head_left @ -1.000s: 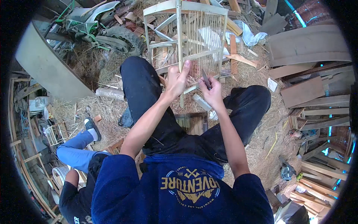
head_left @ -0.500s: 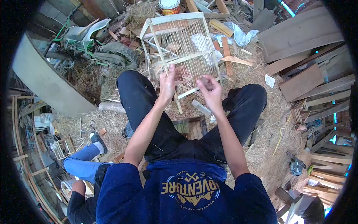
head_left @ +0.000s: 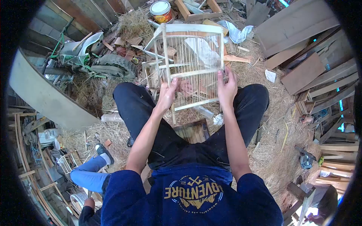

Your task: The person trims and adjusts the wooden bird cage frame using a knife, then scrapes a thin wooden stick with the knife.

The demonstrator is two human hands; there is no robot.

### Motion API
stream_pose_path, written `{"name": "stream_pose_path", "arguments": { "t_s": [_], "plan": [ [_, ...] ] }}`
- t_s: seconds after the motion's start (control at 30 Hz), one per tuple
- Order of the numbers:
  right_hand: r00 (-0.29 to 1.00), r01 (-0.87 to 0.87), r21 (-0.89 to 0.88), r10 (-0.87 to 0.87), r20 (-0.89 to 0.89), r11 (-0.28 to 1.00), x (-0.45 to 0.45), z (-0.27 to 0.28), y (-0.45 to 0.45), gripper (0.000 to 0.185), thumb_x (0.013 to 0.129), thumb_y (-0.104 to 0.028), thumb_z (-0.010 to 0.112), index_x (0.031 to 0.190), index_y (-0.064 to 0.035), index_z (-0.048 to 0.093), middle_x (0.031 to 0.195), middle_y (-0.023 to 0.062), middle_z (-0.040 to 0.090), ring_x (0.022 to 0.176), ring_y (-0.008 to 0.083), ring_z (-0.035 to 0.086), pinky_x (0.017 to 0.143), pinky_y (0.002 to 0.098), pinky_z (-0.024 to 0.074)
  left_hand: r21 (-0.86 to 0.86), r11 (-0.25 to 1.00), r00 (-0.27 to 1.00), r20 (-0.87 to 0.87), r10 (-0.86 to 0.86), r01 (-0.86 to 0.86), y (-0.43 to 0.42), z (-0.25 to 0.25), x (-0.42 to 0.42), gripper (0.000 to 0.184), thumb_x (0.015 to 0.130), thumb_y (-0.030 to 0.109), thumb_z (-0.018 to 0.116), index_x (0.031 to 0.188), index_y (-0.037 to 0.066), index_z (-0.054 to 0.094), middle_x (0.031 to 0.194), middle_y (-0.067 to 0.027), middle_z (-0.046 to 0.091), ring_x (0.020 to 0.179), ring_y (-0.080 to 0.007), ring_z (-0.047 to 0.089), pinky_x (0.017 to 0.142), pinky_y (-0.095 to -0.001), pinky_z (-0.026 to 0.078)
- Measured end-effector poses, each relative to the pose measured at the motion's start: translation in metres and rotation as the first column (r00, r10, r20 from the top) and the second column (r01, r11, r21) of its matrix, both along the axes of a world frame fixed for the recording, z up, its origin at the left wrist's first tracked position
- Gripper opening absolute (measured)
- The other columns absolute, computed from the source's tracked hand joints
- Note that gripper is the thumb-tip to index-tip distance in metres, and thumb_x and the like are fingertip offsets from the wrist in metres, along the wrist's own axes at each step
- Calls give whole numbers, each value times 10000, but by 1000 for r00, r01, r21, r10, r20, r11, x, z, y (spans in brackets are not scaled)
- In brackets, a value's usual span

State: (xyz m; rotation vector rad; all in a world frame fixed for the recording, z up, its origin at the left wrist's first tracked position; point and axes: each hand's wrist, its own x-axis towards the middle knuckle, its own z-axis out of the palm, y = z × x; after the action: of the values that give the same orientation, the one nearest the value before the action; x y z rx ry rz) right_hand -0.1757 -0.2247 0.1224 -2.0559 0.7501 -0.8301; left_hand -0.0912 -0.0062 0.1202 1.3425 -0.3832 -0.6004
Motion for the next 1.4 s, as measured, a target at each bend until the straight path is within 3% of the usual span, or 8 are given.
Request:
{"name": "stream_pose_path", "arguments": {
  "t_s": [0.13, 0.37, 0.47, 0.57, 0.7, 0.8, 0.97, 1.4],
  "plan": [
    [999, 14, 195, -7, -35, 981, -4, -13, -15, 475, 924, -389, 704, 1061, 64, 663, 903, 168, 651, 858, 271, 635, 786, 378, 482, 137, 991, 987, 159, -29, 7, 0, 4, -7, 608, 1034, 505, 471, 1038, -72, 664, 888, -108, 703, 764, -140, 631, 692, -288, 511],
    [976, -33, 291, -32, 216, 956, -7, -11, -11, 326, 948, -261, 692, 912, 61, 652, 796, 114, 607, 729, 211, 568, 706, 363, 445, 133, 991, 999, 28, -30, 26, 5, -3, -3, 609, 1050, 488, 434, 1016, -49, 719, 795, -73, 702, 767, -138, 633, 766, -312, 487],
    [945, -3, 205, -64, 321, 979, -3, -31, -12, 268, 963, -202, 663, 900, 58, 655, 757, 91, 584, 702, 190, 548, 691, 350, 440, 312, 948, 993, 76, -89, 62, 13, -23, 11, 619, 1052, 508, 406, 1124, -35, 694, 953, -112, 715, 920, -166, 644, 873, -320, 478],
    [960, -15, 187, -38, 276, 982, -5, -30, -11, 269, 957, -200, 669, 901, 63, 658, 742, 83, 578, 688, 180, 543, 686, 349, 441, 185, 959, 972, 143, 188, -213, -4, -22, 0, 634, 1066, 477, 347, 1401, -46, 474, 1291, -211, 606, 1166, -234, 586, 1002, -372, 444],
    [989, -29, 62, 19, 147, 998, -11, -21, -7, 246, 939, -181, 692, 899, 61, 668, 769, 81, 601, 704, 166, 565, 668, 320, 452, 102, 932, 923, -134, 360, -349, -11, -8, 0, 646, 1053, 420, 409, 1564, 82, 203, 1461, -166, 486, 1352, -273, 446, 1116, -427, 345],
    [983, -20, 79, 5, 186, 997, -9, -18, -6, 230, 922, -165, 712, 892, 59, 673, 774, 75, 604, 702, 144, 557, 638, 296, 448, -57, 956, 935, -232, 267, -287, -2, -9, 13, 648, 1054, 391, 469, 1538, 21, 248, 1343, -185, 578, 1243, -254, 546, 1041, -385, 423],
    [982, -80, 111, 59, 179, 991, -10, -26, -3, 222, 909, -165, 731, 877, 48, 681, 750, 38, 590, 674, 102, 532, 604, 275, 429, -59, 930, 929, -93, 357, -363, -4, 6, 23, 260, 1009, 330, 602, 971, 102, 485, 721, 3, 578, 677, -117, 597, 672, -304, 492],
    [951, -214, 417, 91, 295, 883, 5, -16, -12, 251, 941, -236, 714, 843, -52, 575, 739, -59, 492, 673, 41, 418, 609, 240, 348, 27, 958, 958, -21, 285, -285, 2, -3, 20, 292, 1042, 335, 544, 1051, 46, 505, 632, 9, 507, 490, -85, 536, 450, -235, 461]
  ]
}}
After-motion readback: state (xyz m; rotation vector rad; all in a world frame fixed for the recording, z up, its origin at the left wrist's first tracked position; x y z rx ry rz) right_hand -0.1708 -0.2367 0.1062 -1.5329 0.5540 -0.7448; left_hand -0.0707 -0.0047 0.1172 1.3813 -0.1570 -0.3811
